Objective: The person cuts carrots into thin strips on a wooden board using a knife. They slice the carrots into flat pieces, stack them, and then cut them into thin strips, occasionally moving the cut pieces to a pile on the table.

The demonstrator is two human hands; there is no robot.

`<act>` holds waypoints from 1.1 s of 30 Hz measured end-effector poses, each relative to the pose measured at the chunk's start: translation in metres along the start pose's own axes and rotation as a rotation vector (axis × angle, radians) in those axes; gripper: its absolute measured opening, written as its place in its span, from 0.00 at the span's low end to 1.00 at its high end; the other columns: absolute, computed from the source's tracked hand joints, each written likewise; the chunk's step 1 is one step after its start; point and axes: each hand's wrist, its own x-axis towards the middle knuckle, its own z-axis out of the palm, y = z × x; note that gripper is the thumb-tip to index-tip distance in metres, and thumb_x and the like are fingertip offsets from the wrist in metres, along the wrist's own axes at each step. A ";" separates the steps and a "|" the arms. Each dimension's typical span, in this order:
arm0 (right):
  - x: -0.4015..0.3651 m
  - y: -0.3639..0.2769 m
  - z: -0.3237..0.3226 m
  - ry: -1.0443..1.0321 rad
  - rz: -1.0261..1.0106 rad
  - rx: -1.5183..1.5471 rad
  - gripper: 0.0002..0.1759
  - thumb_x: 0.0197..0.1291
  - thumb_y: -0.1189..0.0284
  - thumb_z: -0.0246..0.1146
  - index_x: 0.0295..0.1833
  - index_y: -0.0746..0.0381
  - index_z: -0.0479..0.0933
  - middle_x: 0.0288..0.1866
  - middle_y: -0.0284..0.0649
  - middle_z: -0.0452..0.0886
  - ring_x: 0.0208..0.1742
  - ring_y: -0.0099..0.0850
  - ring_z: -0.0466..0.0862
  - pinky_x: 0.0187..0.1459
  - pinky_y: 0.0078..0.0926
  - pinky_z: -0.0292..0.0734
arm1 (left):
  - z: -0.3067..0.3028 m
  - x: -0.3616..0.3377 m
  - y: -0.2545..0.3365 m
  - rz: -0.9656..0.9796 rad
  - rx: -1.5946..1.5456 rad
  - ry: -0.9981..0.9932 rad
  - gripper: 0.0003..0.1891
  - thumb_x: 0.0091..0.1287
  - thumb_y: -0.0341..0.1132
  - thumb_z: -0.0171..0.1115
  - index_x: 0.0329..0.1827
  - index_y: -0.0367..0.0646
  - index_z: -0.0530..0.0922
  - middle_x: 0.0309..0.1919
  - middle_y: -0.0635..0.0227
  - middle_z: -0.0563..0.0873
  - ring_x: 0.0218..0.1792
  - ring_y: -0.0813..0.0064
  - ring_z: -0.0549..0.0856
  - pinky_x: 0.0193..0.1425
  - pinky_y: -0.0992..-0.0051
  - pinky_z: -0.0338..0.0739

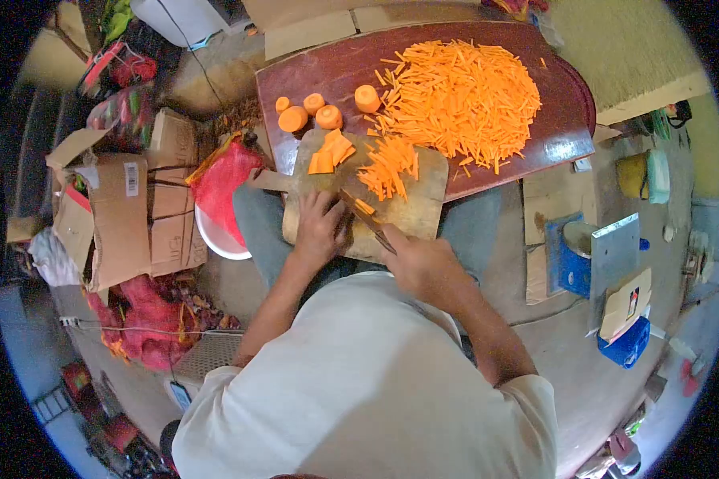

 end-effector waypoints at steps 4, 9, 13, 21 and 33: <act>0.017 0.006 0.013 0.012 0.023 -0.011 0.18 0.80 0.64 0.62 0.67 0.61 0.73 0.48 0.59 0.90 0.48 0.65 0.88 0.48 0.65 0.81 | -0.001 0.002 0.002 -0.014 -0.003 -0.008 0.15 0.62 0.27 0.76 0.52 0.38 0.89 0.47 0.57 0.83 0.50 0.50 0.80 0.54 0.53 0.73; 0.012 -0.003 0.006 -0.018 0.024 -0.005 0.16 0.80 0.65 0.62 0.65 0.61 0.73 0.46 0.59 0.90 0.48 0.65 0.89 0.47 0.65 0.81 | -0.003 -0.001 -0.003 0.012 -0.058 0.021 0.16 0.61 0.25 0.75 0.53 0.38 0.89 0.47 0.56 0.83 0.49 0.50 0.80 0.54 0.53 0.73; 0.025 0.004 0.021 -0.042 0.053 -0.071 0.20 0.80 0.65 0.62 0.70 0.61 0.72 0.46 0.59 0.90 0.48 0.63 0.90 0.47 0.64 0.81 | -0.004 -0.005 -0.001 -0.020 -0.063 -0.005 0.16 0.61 0.25 0.75 0.53 0.37 0.89 0.49 0.56 0.84 0.51 0.50 0.81 0.55 0.53 0.74; 0.019 0.003 0.017 -0.006 -0.006 -0.049 0.21 0.79 0.63 0.61 0.68 0.63 0.71 0.41 0.61 0.90 0.43 0.65 0.91 0.47 0.67 0.83 | -0.009 -0.009 -0.001 -0.018 -0.096 -0.005 0.17 0.60 0.24 0.75 0.53 0.37 0.89 0.49 0.57 0.84 0.51 0.50 0.81 0.56 0.54 0.74; 0.030 0.003 0.028 -0.009 -0.005 -0.049 0.24 0.77 0.66 0.66 0.71 0.64 0.73 0.40 0.60 0.90 0.42 0.65 0.89 0.47 0.65 0.82 | -0.006 -0.013 -0.005 -0.044 -0.124 -0.020 0.16 0.57 0.23 0.77 0.50 0.39 0.89 0.46 0.60 0.83 0.48 0.52 0.80 0.54 0.55 0.73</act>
